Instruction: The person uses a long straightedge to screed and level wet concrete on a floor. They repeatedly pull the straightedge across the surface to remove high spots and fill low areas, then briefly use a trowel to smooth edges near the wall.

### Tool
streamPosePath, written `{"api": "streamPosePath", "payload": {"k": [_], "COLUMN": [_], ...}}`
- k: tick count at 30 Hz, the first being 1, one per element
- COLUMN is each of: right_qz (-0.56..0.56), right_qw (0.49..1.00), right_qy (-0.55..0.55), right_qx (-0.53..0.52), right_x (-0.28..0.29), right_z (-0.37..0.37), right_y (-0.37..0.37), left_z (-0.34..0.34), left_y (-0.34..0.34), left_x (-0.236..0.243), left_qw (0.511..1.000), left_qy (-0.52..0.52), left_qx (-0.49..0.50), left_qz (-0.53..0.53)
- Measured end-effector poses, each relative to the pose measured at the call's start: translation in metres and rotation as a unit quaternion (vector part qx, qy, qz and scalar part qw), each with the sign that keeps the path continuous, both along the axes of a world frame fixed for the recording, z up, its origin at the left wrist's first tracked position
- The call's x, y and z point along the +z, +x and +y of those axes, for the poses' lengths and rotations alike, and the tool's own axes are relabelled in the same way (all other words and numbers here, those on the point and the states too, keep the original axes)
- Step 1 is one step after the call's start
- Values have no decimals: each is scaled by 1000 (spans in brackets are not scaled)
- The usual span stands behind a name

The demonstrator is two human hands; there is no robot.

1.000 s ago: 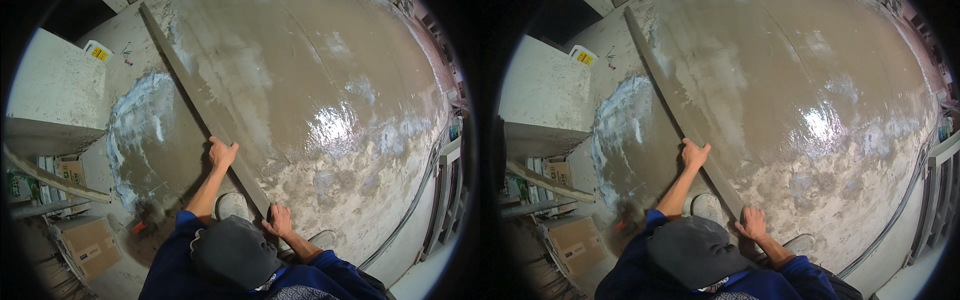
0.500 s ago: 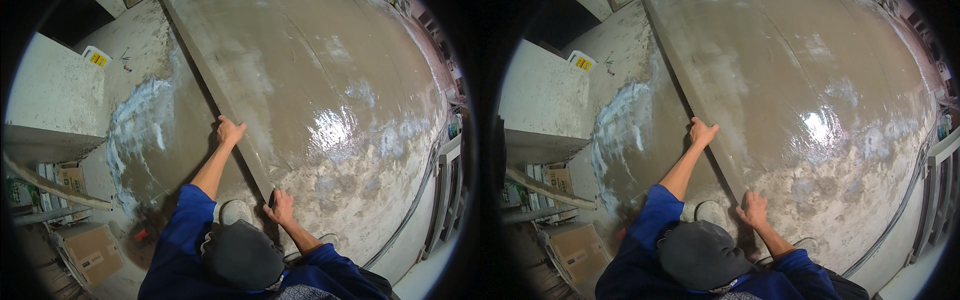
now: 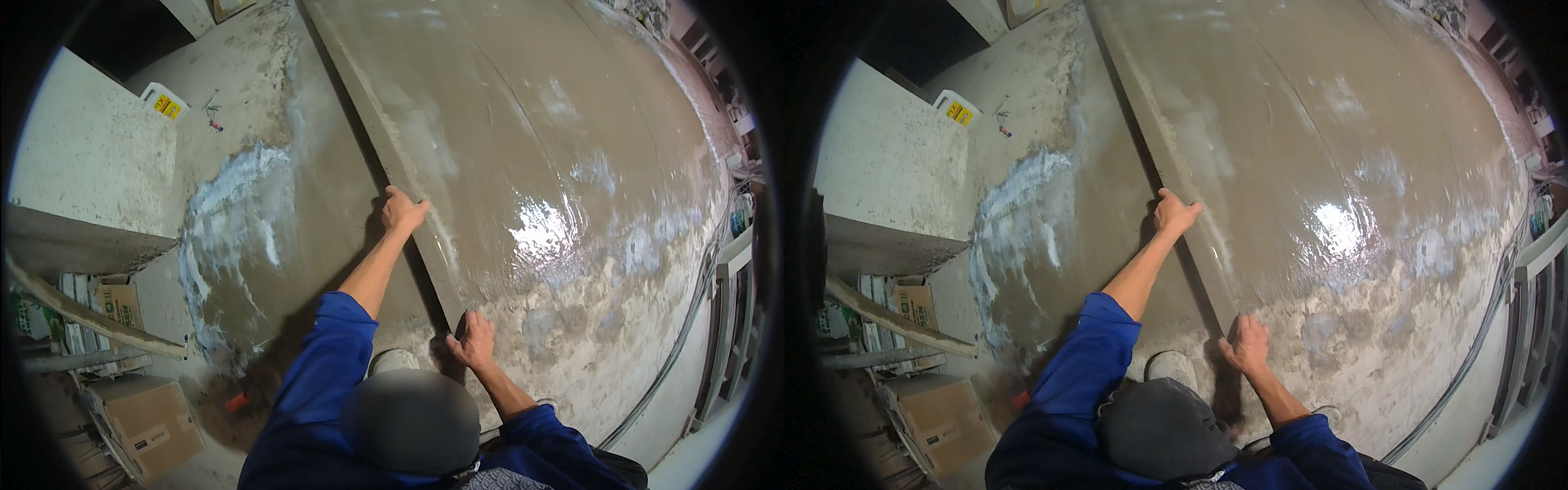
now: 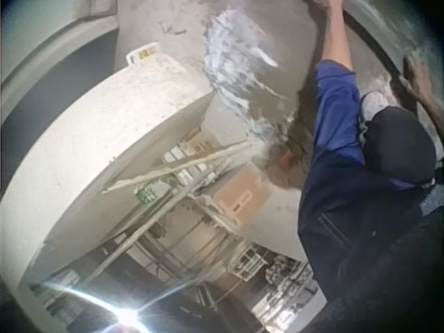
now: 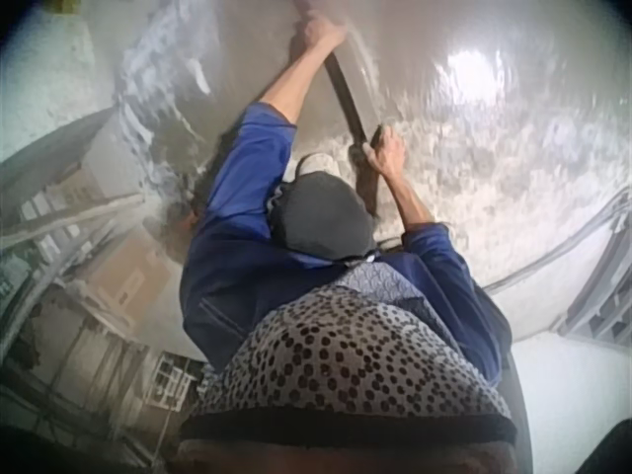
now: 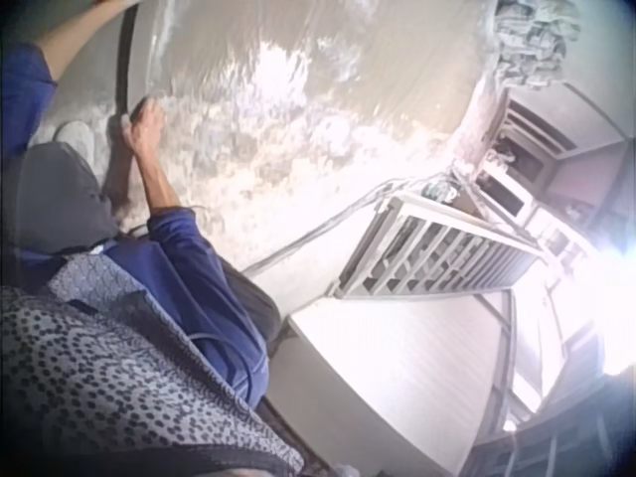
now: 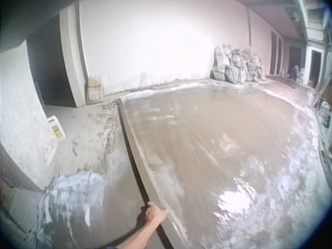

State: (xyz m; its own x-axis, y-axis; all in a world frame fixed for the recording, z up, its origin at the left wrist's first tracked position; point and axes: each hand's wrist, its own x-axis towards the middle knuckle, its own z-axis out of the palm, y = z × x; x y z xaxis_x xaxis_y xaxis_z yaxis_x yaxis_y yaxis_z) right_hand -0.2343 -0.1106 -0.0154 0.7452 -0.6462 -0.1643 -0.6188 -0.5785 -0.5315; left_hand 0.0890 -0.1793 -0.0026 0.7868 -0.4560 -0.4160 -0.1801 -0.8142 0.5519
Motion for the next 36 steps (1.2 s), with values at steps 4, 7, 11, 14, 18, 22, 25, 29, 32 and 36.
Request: {"api": "streamPosePath", "payload": {"k": [4, 7, 11, 14, 18, 22, 25, 29, 32, 36], "right_qz": [-3, -69, -83, -80, -45, -43, -56, -28, -9, -1], "right_qw": [1000, 996, 996, 996, 999, 999, 997, 997, 998, 999], "right_qy": [-2, -48, -17, -32, 4, -22, -40, -30, -18, -6], "right_qx": [-18, -27, -39, -31, 2, 24, 46, 62, 64, 40], "right_x": [-6, -9, -5, 0, 4, 2, 0, 2, 4, 3], "right_z": [0, 6, 19, 24, 27, 26, 25, 25, 24, 16], "right_y": [0, -6, -24, -32, -35, -32, -31, -33, -34, -25], "left_z": [-19, -27, -17, -6, 17, 35, 50, 62, 61, 47], "left_y": [-2, -14, -38, -44, -39, -29, -25, -27, -27, -18], "left_x": [2, 5, 8, 15, 23, 23, 20, 9, 0, -5], "left_qw": [1000, 999, 998, 998, 998, 996, 995, 995, 995, 996], "left_qy": [-8, -34, -53, -59, -52, -66, -77, -70, -60, -53], "left_qx": [-23, -35, -37, -31, 2, 33, 46, 61, 64, 58], "left_qz": [10, 5, 1, -5, -36, -44, -42, -45, -36, -30]}}
